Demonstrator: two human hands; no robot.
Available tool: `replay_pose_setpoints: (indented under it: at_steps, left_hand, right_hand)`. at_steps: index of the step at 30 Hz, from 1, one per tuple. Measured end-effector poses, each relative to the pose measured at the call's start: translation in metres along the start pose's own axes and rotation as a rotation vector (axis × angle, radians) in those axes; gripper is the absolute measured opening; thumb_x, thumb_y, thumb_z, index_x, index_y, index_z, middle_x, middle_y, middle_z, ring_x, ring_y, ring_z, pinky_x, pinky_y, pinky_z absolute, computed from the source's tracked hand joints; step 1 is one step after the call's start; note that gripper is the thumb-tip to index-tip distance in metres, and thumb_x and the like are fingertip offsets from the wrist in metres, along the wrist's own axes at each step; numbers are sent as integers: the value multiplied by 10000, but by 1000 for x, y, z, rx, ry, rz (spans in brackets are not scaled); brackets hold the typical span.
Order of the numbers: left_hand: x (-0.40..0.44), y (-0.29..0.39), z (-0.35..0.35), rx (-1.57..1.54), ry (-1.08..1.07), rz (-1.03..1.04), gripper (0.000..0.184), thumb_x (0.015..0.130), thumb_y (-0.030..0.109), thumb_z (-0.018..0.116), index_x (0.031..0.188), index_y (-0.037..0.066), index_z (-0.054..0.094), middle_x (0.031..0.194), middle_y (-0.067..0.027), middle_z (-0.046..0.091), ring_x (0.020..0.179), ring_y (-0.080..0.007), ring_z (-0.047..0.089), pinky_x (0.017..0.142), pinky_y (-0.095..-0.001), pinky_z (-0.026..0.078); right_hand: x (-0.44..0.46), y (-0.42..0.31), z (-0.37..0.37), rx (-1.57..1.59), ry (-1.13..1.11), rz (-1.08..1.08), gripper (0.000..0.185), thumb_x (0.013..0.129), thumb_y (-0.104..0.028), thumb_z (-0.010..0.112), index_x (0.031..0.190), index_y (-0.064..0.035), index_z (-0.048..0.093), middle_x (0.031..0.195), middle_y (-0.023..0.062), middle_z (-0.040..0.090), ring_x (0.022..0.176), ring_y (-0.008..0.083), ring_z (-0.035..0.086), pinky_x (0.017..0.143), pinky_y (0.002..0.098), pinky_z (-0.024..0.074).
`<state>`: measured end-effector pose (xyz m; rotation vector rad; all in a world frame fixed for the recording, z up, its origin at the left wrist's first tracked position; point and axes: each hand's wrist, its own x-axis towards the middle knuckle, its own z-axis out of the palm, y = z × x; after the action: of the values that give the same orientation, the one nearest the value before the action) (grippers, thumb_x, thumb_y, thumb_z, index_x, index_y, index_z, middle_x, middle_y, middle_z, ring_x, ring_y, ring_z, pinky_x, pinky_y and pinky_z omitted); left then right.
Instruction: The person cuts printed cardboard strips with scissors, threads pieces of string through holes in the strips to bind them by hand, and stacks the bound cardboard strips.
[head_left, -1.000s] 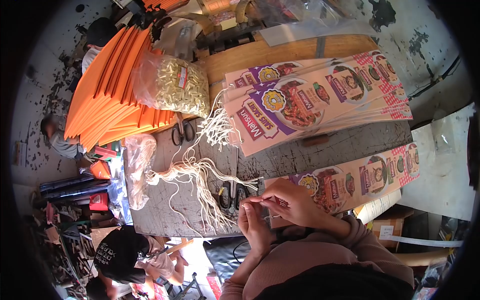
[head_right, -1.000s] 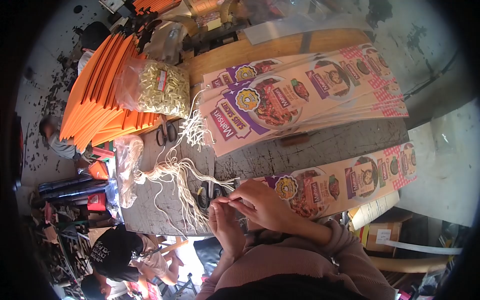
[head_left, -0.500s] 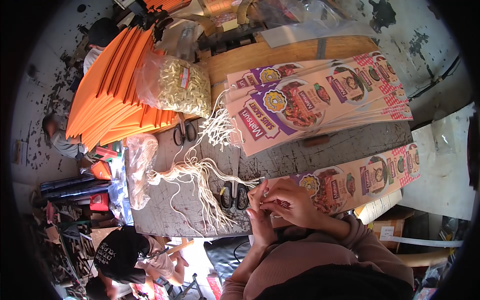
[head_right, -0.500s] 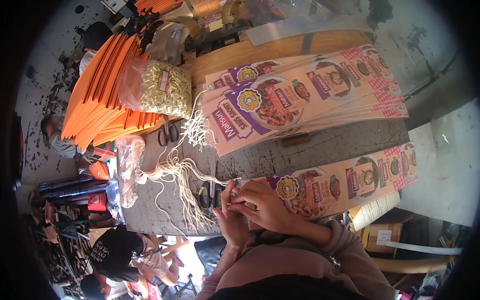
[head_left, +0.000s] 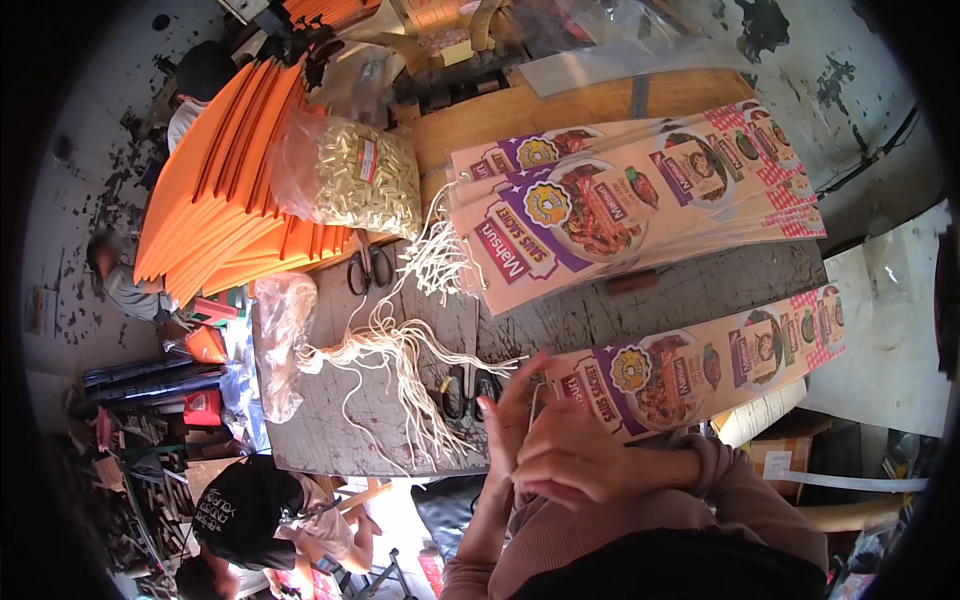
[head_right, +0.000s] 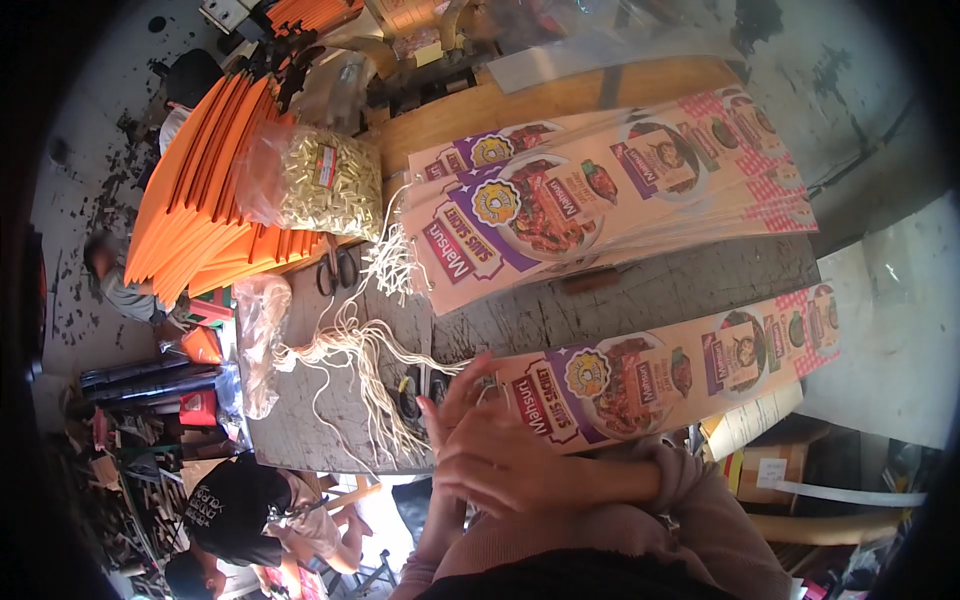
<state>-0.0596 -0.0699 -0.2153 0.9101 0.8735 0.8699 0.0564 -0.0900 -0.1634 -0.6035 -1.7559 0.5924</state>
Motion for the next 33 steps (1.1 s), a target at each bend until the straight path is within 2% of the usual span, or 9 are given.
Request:
replay_pose_setpoints:
  at_steps: [6, 8, 10, 12, 14, 17, 24, 27, 33]
  left_hand:
    - [-22, 3, -57, 104, -313, 253, 557, 928, 491, 278, 913, 4, 547, 865, -92, 550, 689, -108, 472, 573, -228, 332]
    - [-40, 19, -27, 48, -87, -307, 481, 943, 424, 303, 917, 8, 544, 884, -79, 554, 740, -160, 516, 659, -262, 409]
    - [-37, 22, -25, -40, -42, -340, 403, 955, 335, 321, 948, -5, 536, 934, -82, 567, 844, -210, 552, 787, -293, 439]
    - [-25, 1, -48, -796, -258, -307, 360, 956, 273, 325, 1006, -27, 519, 981, -90, 573, 895, -207, 565, 787, -297, 447]
    - [-34, 11, -42, -534, 26, -427, 298, 948, 208, 339, 993, -31, 510, 910, -128, 584, 817, -201, 586, 676, -306, 462]
    - [-37, 31, -18, 1161, -39, -68, 90, 875, 54, 461, 894, -7, 525, 746, -162, 549, 689, -307, 570, 571, -359, 459]
    - [-24, 20, -26, 1191, -10, 639, 231, 745, -85, 545, 952, 18, 546, 844, -136, 539, 692, -304, 563, 609, -362, 475]
    - [-21, 20, -23, 1068, 27, 495, 225, 757, -95, 523, 938, 36, 551, 865, -138, 534, 722, -303, 560, 645, -369, 472]
    - [-17, 4, -27, 760, 159, 343, 165, 779, -94, 487, 921, -21, 527, 857, -148, 530, 769, -279, 572, 684, -320, 452]
  right_hand:
    - [-10, 7, -25, -447, -91, 119, 208, 662, -103, 668, 848, -84, 577, 873, 36, 542, 767, 194, 525, 659, 340, 398]
    - [-26, 10, -8, -473, -132, 87, 204, 671, -151, 621, 859, -97, 560, 895, 26, 516, 854, 181, 525, 781, 369, 398]
    - [-29, 13, 3, -434, -241, -204, 177, 681, -124, 621, 851, -101, 580, 912, 20, 517, 857, 189, 523, 761, 364, 418]
    - [-33, 22, 10, -382, -261, -185, 125, 745, -61, 585, 859, -85, 539, 923, 34, 516, 887, 203, 523, 811, 360, 422]
    - [-33, 37, 12, 147, -53, 238, 72, 828, -28, 527, 872, -67, 484, 953, 62, 526, 910, 187, 520, 800, 346, 431]
    - [-39, 39, 12, 226, -30, 496, 61, 873, -39, 478, 918, -35, 437, 936, 118, 529, 855, 238, 542, 758, 334, 420]
    - [-36, 49, 3, 277, 20, 708, 165, 855, -113, 572, 957, -7, 498, 808, 90, 551, 699, 146, 558, 638, 272, 438]
    - [-38, 50, 8, 629, 234, 825, 132, 845, -104, 581, 925, -13, 530, 805, 82, 552, 705, 148, 559, 630, 273, 439]
    - [-33, 43, 5, 7, 1, 620, 112, 819, -75, 598, 894, -17, 540, 847, 97, 557, 725, 217, 576, 600, 290, 448]
